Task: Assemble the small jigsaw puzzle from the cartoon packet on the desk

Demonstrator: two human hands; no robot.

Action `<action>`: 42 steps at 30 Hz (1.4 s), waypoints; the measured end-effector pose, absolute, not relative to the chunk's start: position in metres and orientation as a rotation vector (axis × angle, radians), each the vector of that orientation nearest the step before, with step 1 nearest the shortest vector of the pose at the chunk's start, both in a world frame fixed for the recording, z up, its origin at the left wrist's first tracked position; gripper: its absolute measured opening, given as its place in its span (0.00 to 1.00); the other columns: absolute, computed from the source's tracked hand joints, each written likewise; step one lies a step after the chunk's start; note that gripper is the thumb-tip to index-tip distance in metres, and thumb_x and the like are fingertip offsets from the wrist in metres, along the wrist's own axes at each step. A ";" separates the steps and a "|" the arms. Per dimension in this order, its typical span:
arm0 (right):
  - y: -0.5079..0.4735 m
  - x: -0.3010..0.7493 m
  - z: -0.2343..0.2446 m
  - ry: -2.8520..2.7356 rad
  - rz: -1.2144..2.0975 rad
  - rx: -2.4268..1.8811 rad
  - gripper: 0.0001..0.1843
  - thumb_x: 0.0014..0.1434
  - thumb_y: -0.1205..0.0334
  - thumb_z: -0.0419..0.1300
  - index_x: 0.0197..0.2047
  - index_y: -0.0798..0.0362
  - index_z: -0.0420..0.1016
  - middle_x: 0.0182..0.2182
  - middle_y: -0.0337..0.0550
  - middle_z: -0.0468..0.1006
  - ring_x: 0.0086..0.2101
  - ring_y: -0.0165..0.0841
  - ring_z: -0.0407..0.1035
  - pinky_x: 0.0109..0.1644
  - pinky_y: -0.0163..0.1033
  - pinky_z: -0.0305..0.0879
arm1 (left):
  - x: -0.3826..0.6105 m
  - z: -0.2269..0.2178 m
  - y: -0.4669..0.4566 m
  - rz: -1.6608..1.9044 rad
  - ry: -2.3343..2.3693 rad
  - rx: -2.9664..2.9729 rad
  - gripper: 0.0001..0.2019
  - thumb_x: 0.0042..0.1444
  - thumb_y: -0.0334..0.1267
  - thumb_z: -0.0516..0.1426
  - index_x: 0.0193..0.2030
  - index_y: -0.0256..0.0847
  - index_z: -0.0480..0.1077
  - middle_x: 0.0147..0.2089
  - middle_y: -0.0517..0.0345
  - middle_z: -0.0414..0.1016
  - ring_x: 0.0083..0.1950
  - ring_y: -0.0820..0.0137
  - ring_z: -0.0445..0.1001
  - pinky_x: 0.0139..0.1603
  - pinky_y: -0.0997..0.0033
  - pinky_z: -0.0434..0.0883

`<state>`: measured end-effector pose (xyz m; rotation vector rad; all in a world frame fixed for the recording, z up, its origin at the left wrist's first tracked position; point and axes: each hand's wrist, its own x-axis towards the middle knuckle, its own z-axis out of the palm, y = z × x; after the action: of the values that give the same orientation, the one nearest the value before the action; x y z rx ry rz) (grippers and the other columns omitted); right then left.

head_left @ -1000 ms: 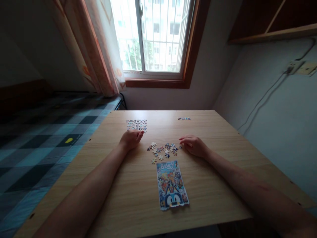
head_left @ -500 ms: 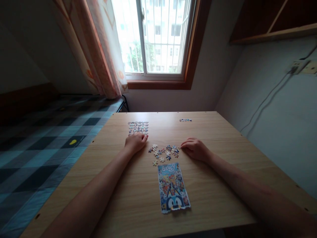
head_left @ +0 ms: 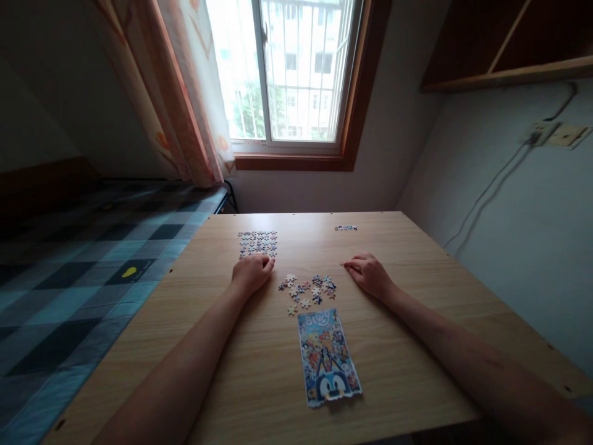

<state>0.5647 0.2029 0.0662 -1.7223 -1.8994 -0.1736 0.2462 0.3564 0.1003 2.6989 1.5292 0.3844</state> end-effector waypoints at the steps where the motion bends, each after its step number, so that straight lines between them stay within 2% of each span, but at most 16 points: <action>1: 0.203 0.566 0.065 -1.893 -0.165 -1.706 0.10 0.64 0.65 0.59 0.42 0.51 0.83 0.39 0.45 0.82 0.42 0.38 0.71 0.51 0.43 0.66 | 0.246 0.101 0.356 0.376 1.526 2.705 0.24 0.64 0.52 0.45 0.34 0.44 0.78 0.39 0.51 0.81 0.39 0.62 0.76 0.34 0.67 0.65; 6: 0.201 0.566 0.063 -1.909 -0.125 -1.647 0.10 0.63 0.66 0.60 0.42 0.48 0.83 0.40 0.43 0.82 0.42 0.37 0.72 0.52 0.42 0.66 | 0.249 0.102 0.355 0.341 1.539 2.707 0.23 0.64 0.51 0.45 0.35 0.44 0.78 0.41 0.51 0.81 0.41 0.61 0.77 0.33 0.67 0.65; 12: 0.202 0.563 0.065 -1.982 -0.212 -1.700 0.11 0.66 0.63 0.58 0.42 0.48 0.83 0.37 0.45 0.81 0.41 0.38 0.69 0.51 0.43 0.64 | 0.250 0.101 0.358 0.361 1.544 2.708 0.23 0.64 0.51 0.46 0.35 0.45 0.79 0.41 0.50 0.81 0.41 0.60 0.77 0.34 0.67 0.65; 17: 0.211 0.570 0.061 -1.926 -0.187 -1.711 0.11 0.65 0.64 0.59 0.43 0.49 0.84 0.37 0.44 0.81 0.40 0.37 0.70 0.51 0.41 0.64 | 0.251 0.100 0.359 0.367 1.569 2.718 0.23 0.64 0.51 0.45 0.34 0.44 0.78 0.41 0.50 0.81 0.40 0.61 0.77 0.33 0.67 0.65; 25: 0.257 0.585 0.067 -1.739 -0.115 -2.026 0.12 0.65 0.61 0.58 0.45 0.48 0.84 0.41 0.43 0.82 0.45 0.36 0.72 0.54 0.39 0.64 | 0.250 0.100 0.360 0.371 1.568 2.733 0.23 0.64 0.51 0.45 0.33 0.44 0.77 0.40 0.50 0.81 0.38 0.62 0.76 0.31 0.68 0.63; 32: 0.298 0.592 0.068 -1.576 -0.102 -2.149 0.12 0.63 0.55 0.60 0.42 0.47 0.84 0.42 0.43 0.82 0.43 0.36 0.75 0.46 0.36 0.68 | 0.248 0.101 0.360 0.374 1.559 2.723 0.22 0.64 0.51 0.46 0.32 0.44 0.76 0.38 0.52 0.81 0.36 0.63 0.75 0.29 0.69 0.60; 37: 0.312 0.596 0.067 -1.432 -0.097 -2.197 0.12 0.60 0.51 0.61 0.39 0.46 0.84 0.38 0.43 0.83 0.39 0.38 0.76 0.42 0.38 0.69 | 0.248 0.103 0.358 0.368 1.564 2.708 0.22 0.64 0.51 0.46 0.31 0.44 0.76 0.38 0.52 0.80 0.37 0.62 0.75 0.30 0.68 0.60; 39: 0.312 0.600 0.066 -1.416 -0.095 -2.175 0.13 0.61 0.52 0.60 0.41 0.45 0.84 0.39 0.42 0.83 0.40 0.37 0.76 0.42 0.37 0.69 | 0.248 0.103 0.358 0.355 1.556 2.706 0.22 0.64 0.51 0.46 0.31 0.44 0.76 0.38 0.52 0.80 0.37 0.62 0.75 0.30 0.68 0.60; 42: 0.308 0.607 0.064 -1.401 -0.108 -2.138 0.15 0.63 0.58 0.56 0.47 0.47 0.83 0.45 0.42 0.82 0.42 0.34 0.76 0.46 0.36 0.70 | 0.247 0.104 0.358 0.345 1.544 2.699 0.23 0.65 0.51 0.45 0.30 0.44 0.75 0.38 0.53 0.80 0.37 0.62 0.75 0.30 0.68 0.60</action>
<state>0.6075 0.3081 0.0640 -2.1378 -1.4013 -0.1078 0.2472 0.3578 0.1036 2.6995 1.5444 0.3451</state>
